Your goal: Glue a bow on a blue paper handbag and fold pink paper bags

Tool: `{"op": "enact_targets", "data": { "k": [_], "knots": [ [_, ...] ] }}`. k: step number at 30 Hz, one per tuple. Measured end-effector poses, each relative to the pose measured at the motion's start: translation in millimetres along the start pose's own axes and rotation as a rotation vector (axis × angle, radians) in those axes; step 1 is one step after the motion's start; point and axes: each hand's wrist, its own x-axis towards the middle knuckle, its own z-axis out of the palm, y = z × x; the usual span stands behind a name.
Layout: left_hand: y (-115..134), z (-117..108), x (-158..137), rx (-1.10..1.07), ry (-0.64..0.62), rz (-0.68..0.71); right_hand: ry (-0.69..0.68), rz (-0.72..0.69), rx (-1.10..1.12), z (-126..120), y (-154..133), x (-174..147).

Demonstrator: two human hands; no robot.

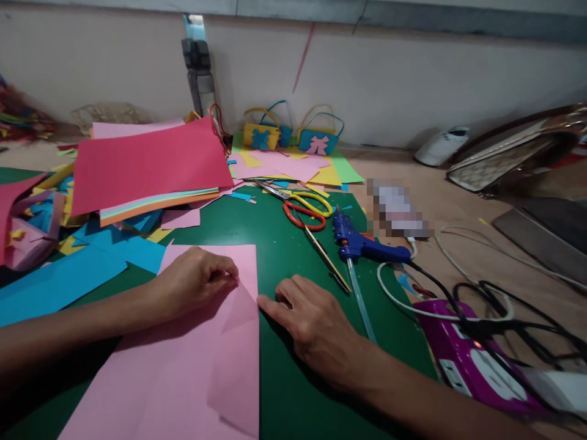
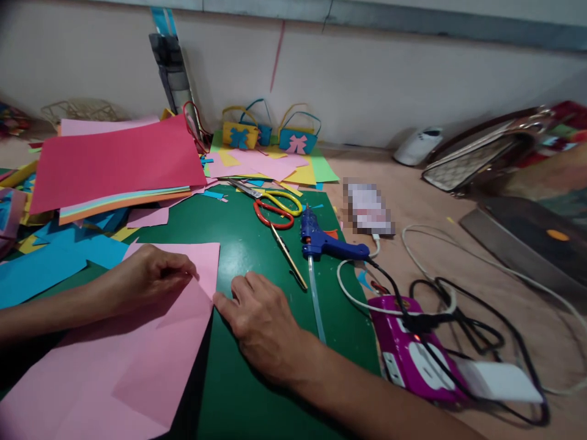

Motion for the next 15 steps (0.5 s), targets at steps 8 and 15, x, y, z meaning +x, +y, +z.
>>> {"op": "enact_targets", "data": {
  "k": [8,15],
  "knots": [
    [9.7,9.3,11.8,0.041,-0.030,0.025,0.042,0.084,-0.016,-0.7,5.1,-3.4],
    [30.3,26.5,17.4,0.210,-0.052,0.055,0.172,0.187,0.296,-18.1,6.9,-3.0]
  ]
}}
